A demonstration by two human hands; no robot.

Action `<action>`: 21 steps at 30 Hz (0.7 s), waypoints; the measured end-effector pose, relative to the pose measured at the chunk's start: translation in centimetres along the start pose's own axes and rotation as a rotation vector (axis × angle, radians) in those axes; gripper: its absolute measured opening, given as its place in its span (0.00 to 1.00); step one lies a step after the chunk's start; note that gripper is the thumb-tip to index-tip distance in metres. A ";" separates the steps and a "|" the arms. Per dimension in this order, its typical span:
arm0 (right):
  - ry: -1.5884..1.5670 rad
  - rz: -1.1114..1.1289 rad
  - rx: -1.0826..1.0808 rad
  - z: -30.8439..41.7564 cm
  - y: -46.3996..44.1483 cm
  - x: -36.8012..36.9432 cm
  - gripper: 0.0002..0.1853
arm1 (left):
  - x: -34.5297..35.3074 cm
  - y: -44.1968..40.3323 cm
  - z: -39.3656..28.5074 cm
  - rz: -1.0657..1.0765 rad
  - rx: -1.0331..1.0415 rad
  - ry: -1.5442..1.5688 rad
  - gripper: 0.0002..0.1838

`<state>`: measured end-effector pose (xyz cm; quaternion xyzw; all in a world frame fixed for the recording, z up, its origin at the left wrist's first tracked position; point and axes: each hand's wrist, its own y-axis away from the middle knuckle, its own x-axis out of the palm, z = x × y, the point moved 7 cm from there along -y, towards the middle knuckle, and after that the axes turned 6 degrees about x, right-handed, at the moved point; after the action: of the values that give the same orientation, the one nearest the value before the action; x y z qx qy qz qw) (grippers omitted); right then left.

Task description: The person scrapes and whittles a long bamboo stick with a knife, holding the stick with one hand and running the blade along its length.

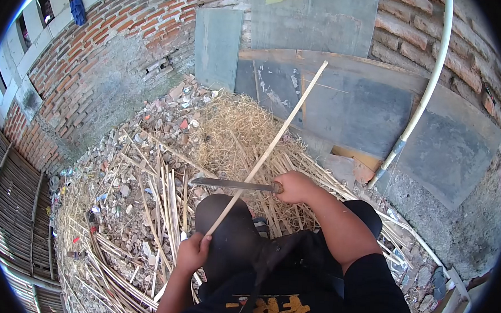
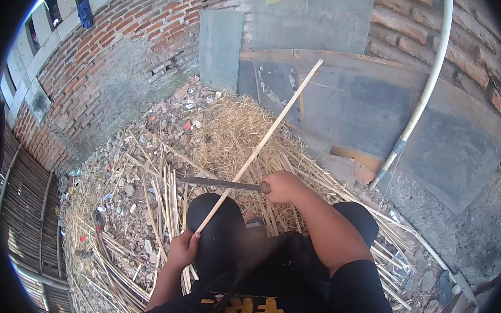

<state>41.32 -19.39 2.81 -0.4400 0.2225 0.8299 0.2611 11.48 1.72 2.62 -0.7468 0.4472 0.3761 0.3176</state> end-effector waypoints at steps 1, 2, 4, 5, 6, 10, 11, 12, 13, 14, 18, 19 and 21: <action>-0.001 -0.007 0.007 0.0 0.0 -0.1 0.14 | 0.0 0.0 0.0 0.002 -0.003 0.001 0.22; 0.003 -0.016 -0.006 0.0 0.0 -0.1 0.14 | 0.0 0.0 0.0 0.004 -0.005 0.003 0.22; 0.011 -0.037 -0.033 0.0 -0.2 -0.2 0.15 | -0.1 0.0 0.0 0.004 -0.010 0.000 0.22; -0.003 -0.032 -0.029 0.0 -0.2 -0.1 0.14 | -0.1 0.0 0.0 0.004 -0.011 -0.003 0.22; -0.017 -0.027 -0.026 0.1 -0.1 -0.1 0.14 | 0.0 0.0 0.0 0.004 -0.013 -0.006 0.22; -0.057 -0.030 -0.043 -0.1 -0.2 0.2 0.14 | -0.1 0.0 0.1 0.007 -0.011 0.002 0.21; -0.062 -0.029 -0.047 -0.2 -0.3 0.4 0.13 | -0.1 0.0 -0.1 0.007 -0.011 0.003 0.21; -0.066 -0.028 -0.050 -0.3 -0.4 0.6 0.13 | -0.2 0.0 -0.2 0.007 -0.011 0.004 0.22; -0.070 -0.028 -0.054 -0.4 -0.5 0.7 0.13 | -0.2 0.0 -0.1 0.008 -0.007 0.004 0.22; -0.081 -0.019 -0.050 -0.5 -0.5 0.8 0.12 | -0.1 0.0 0.0 0.009 -0.003 0.005 0.22; -0.107 -0.003 -0.040 -0.6 -0.6 1.0 0.10 | -0.2 0.0 -0.2 0.000 0.015 -0.012 0.22; -0.110 -0.004 -0.038 -0.5 -0.5 1.0 0.10 | -0.2 0.0 -0.2 -0.001 0.018 -0.014 0.22; -0.111 0.013 -0.032 -0.2 -0.3 0.7 0.10 | -0.2 -0.1 -0.2 -0.001 0.023 -0.019 0.22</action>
<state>41.31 -19.07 2.06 -0.3961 0.1971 0.8581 0.2605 11.55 1.64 2.88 -0.7396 0.4482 0.3779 0.3306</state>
